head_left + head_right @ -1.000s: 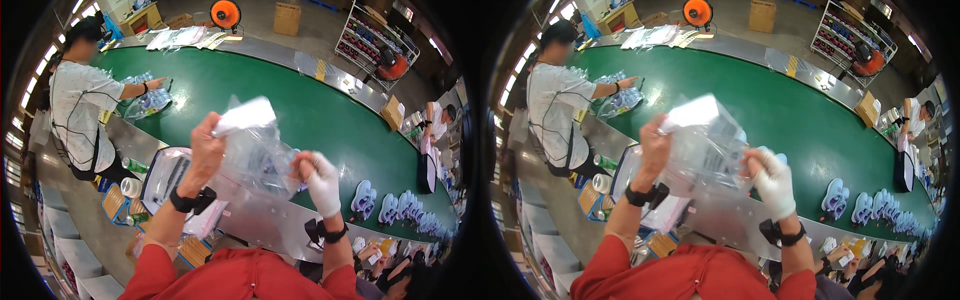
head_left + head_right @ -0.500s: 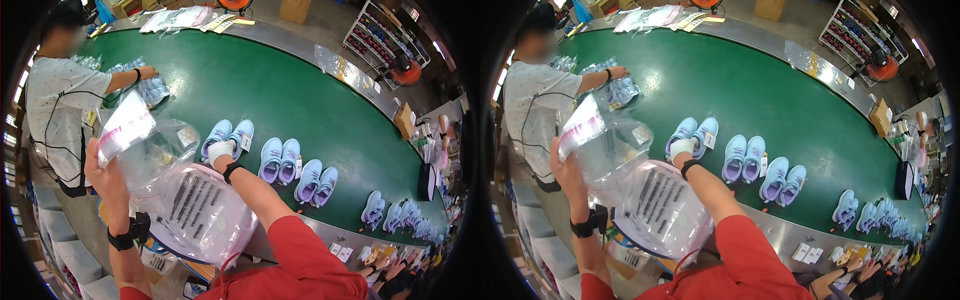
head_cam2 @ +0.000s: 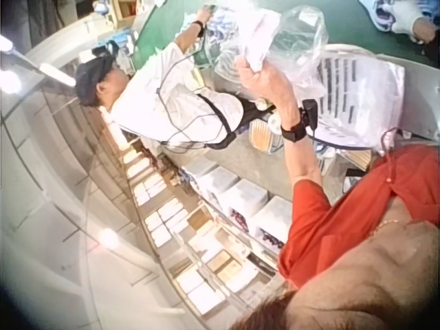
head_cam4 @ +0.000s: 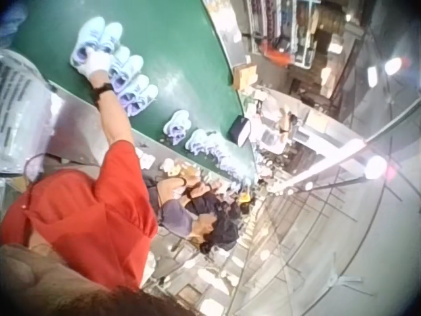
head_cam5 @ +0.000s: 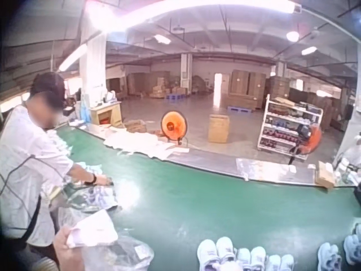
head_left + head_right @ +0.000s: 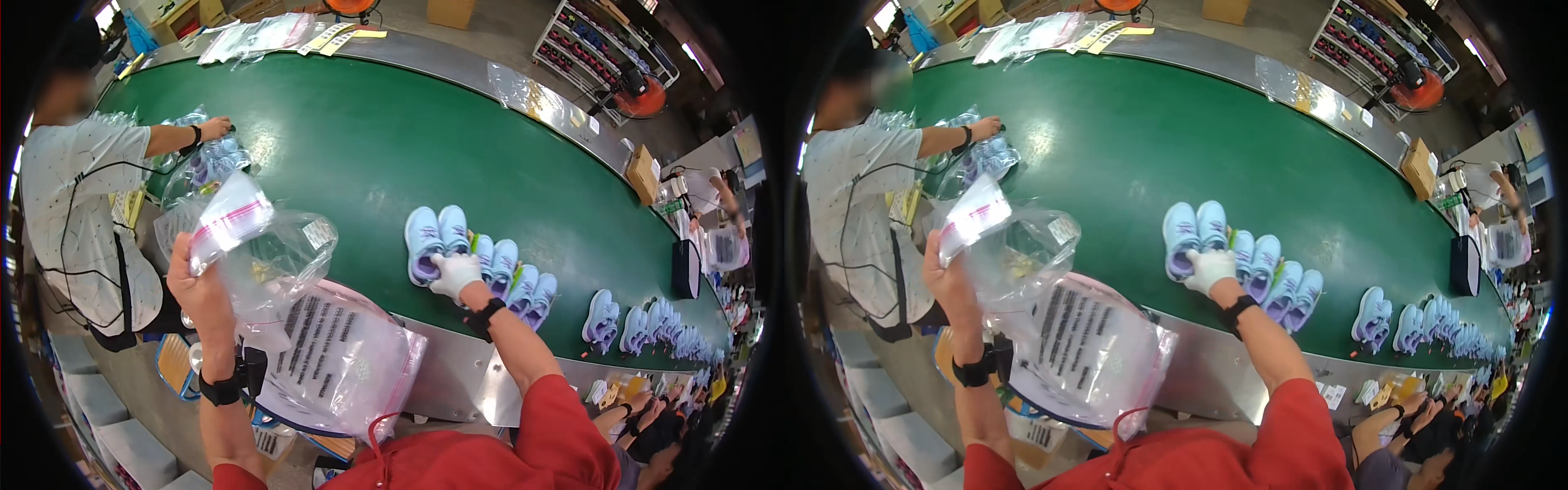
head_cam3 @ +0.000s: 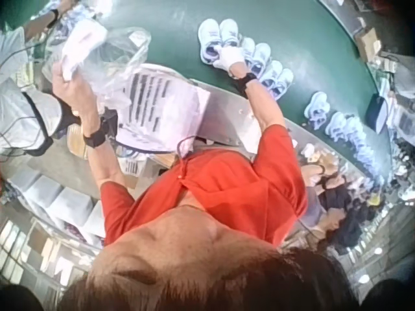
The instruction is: The person picks up pairs of light blue sneakers from a green conveyor belt and places them into clear plastic bags. They then seal the bags and move them to a nearby pile. The person briefly walks to a storage area to retrieve a white bin before returning to the conveyor belt to continue packaging shoes.
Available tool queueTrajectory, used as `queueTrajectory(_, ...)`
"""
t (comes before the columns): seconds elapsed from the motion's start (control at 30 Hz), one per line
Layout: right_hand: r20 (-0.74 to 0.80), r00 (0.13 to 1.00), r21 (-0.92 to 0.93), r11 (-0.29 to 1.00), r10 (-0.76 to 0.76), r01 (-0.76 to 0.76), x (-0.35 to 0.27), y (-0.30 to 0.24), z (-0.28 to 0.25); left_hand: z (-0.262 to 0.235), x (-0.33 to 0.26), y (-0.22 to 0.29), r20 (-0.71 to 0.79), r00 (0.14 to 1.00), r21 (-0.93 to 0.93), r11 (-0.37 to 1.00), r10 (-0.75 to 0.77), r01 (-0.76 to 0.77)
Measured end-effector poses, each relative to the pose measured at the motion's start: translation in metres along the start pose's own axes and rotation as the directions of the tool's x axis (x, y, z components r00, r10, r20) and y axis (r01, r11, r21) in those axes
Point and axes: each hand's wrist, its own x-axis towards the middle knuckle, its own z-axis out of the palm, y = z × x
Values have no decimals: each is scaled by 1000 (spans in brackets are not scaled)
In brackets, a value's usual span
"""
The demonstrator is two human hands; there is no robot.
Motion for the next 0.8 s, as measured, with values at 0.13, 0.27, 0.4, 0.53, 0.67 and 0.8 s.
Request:
queueTrajectory(0.13,-34,992,-2,992,124,-124,-26,-4,7,33,-1,11,107,994,-57,998,-15,21)
queueTrajectory(0.27,-287,936,100,978,204,-182,-20,-13,30,82,-5,37,179,983,-105,992,-46,65)
queueTrajectory(0.4,-403,890,271,956,214,-108,-32,9,33,115,-10,56,326,943,17,997,72,-82)
queueTrajectory(0.53,-134,972,990,64,192,124,-104,74,-36,139,-20,62,364,929,56,995,61,-87)
queueTrajectory(0.67,-438,858,596,-628,268,501,-202,112,-75,177,-50,73,402,913,45,994,76,-103)
queueTrajectory(0.8,-588,762,712,-274,271,646,-239,133,-49,201,-86,115,493,866,-98,994,82,-38)
